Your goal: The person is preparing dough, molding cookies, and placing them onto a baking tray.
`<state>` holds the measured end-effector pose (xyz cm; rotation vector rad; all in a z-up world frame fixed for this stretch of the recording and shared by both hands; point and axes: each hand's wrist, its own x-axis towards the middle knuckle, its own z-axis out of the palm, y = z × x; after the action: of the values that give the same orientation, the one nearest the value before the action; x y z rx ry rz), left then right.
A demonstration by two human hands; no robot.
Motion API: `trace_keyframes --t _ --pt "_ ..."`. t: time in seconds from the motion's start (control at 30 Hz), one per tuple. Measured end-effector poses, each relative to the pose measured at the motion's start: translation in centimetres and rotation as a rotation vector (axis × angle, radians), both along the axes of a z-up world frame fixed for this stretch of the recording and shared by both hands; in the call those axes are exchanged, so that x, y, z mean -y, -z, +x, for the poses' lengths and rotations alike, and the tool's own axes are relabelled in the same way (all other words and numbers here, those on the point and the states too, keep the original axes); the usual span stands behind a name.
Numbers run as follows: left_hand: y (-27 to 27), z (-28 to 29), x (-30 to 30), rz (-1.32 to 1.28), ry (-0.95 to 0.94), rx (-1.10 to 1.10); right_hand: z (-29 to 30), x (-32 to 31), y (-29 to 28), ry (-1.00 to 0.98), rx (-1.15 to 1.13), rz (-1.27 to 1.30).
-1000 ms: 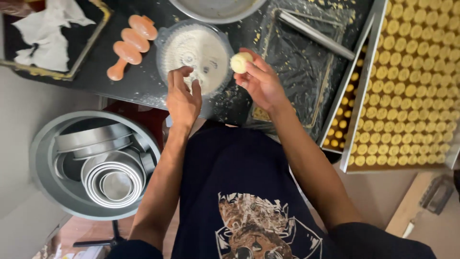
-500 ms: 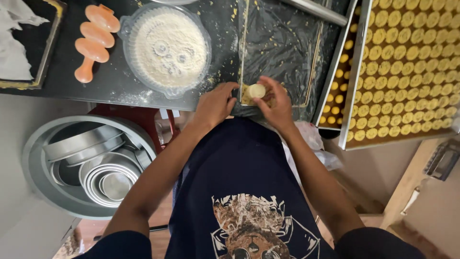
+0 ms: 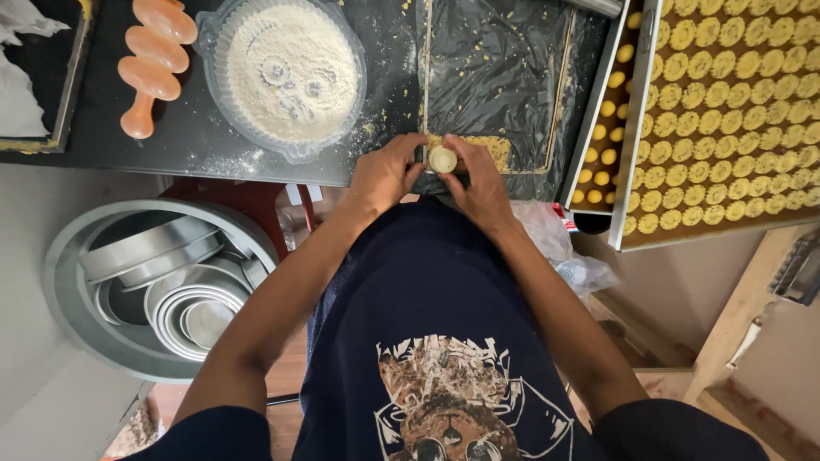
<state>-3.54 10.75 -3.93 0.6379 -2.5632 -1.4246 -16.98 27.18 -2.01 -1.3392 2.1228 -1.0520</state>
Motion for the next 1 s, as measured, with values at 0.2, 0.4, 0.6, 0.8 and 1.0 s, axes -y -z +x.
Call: trace_keyframes --t 0.2,0.4,0.6,0.8,1.0 --pt "-0.3 0.4 0.0 -0.003 0.009 -0.049 0.1 0.1 0.1 0.014 0.015 -0.001" --pt "-0.4 0.6 0.0 -0.026 0.009 -0.069 0.0 0.1 0.1 -0.015 -0.024 0.019" --pt "0.0 0.6 -0.2 -0.049 0.004 -0.069 -0.2 0.0 0.2 -0.028 -0.040 0.058" --pt "0.0 0.5 -0.1 -0.015 0.002 -0.066 -1.0 -0.9 -0.3 -0.052 -0.110 0.024" --pt "0.3 0.4 -0.1 0.020 0.004 -0.070 -0.5 -0.6 -1.7 0.013 0.013 0.102"
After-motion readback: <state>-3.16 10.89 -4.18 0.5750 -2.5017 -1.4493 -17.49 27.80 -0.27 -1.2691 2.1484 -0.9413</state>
